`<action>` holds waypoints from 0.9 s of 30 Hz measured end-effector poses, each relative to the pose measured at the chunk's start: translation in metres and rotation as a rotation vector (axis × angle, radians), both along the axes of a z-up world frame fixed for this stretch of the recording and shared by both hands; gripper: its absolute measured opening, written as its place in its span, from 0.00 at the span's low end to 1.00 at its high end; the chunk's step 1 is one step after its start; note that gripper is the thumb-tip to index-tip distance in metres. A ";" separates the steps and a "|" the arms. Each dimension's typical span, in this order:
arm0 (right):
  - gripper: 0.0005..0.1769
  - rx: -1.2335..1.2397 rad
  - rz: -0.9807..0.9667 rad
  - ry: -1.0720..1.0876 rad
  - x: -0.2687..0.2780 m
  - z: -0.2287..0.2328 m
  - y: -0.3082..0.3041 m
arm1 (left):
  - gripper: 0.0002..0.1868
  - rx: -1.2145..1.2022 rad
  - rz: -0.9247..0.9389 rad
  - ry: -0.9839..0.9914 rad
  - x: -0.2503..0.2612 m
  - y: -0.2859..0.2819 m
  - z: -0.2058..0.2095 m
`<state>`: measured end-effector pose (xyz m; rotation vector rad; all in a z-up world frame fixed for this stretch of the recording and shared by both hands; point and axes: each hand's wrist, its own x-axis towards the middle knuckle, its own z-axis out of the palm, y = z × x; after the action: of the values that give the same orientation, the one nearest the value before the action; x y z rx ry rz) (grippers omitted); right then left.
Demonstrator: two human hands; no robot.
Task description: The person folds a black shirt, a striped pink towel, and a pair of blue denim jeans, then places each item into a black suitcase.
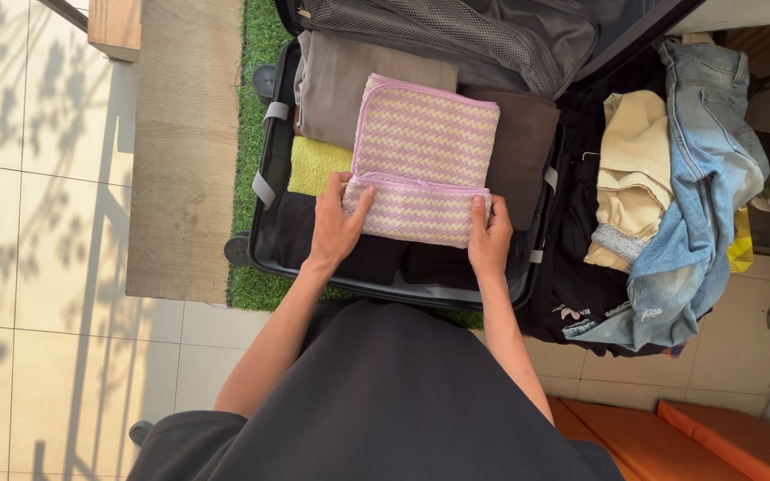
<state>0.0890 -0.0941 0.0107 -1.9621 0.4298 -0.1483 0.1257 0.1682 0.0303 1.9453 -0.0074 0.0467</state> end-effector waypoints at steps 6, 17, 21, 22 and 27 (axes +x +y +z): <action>0.22 -0.133 -0.049 0.012 0.000 0.006 0.003 | 0.17 0.053 0.035 0.088 0.010 -0.003 -0.010; 0.21 -0.191 -0.033 -0.006 0.004 -0.002 0.002 | 0.20 0.204 0.095 0.253 0.028 -0.011 -0.011; 0.20 -0.210 0.016 -0.038 0.005 0.006 0.000 | 0.19 0.164 0.099 0.117 0.023 -0.010 -0.014; 0.20 -0.230 0.030 -0.048 0.005 0.009 -0.001 | 0.20 0.158 0.104 0.084 0.022 -0.011 -0.015; 0.24 -0.497 0.074 -0.187 -0.006 0.022 0.007 | 0.30 0.224 0.129 -0.086 0.011 -0.012 -0.006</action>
<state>0.0833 -0.0874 0.0328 -2.4201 0.2073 -0.4204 0.1364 0.1563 0.0244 2.1642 0.0582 0.2229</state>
